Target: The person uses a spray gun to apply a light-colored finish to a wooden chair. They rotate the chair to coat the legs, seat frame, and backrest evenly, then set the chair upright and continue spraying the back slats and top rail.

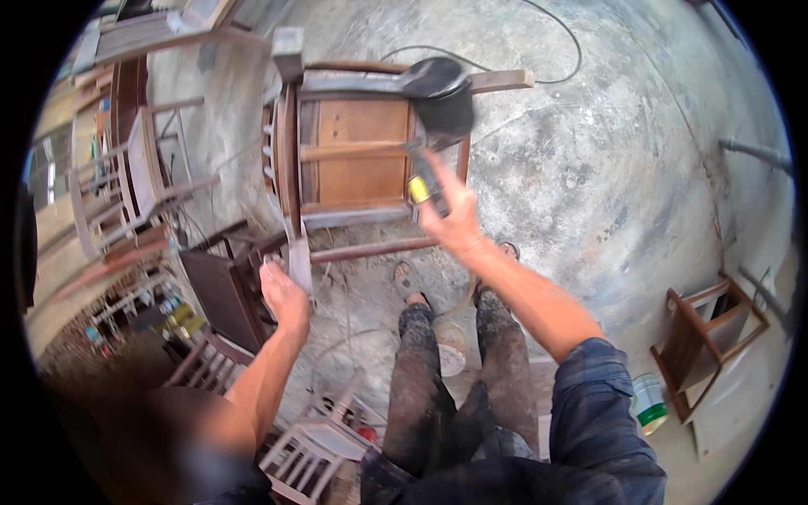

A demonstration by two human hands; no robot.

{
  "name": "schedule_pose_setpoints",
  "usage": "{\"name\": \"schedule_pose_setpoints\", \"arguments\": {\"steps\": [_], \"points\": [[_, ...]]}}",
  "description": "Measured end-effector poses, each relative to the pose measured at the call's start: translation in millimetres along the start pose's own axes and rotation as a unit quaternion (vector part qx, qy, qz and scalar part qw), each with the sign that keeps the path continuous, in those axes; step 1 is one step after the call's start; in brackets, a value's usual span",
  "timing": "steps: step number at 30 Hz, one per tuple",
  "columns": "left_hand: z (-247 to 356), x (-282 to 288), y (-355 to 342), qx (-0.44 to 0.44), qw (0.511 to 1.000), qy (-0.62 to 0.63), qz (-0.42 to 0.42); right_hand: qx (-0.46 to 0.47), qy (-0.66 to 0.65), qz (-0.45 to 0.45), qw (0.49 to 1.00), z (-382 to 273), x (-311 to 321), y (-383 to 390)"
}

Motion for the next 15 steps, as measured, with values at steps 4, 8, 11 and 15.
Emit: {"name": "schedule_pose_setpoints", "arguments": {"steps": [4,8,11,15], "points": [[1.6,-0.3,-1.3,-0.018,0.999,-0.025,0.016,-0.035,0.099,-0.027,0.994,22.3,44.4,-8.4],[3.3,-2.4,-0.3,-0.012,0.999,-0.037,0.028,-0.006,0.147,-0.076,0.986,40.9,74.8,-14.7],[3.4,-1.3,0.8,-0.004,0.999,-0.043,0.029,-0.034,0.165,-0.141,0.976,52.5,90.4,-6.7],[-0.2,-2.6,0.8,-0.003,0.998,-0.047,0.034,-0.092,0.159,-0.245,0.952,62.8,106.1,24.9]]}}
Point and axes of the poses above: each hand's wrist, its own y-axis away from the middle knuckle, its own x-axis out of the back of the hand, z = x × y, the point moved 4 cm from there along -y, towards the middle knuckle, and after that the axes turned 1 degree about x, right-handed, at the moved point
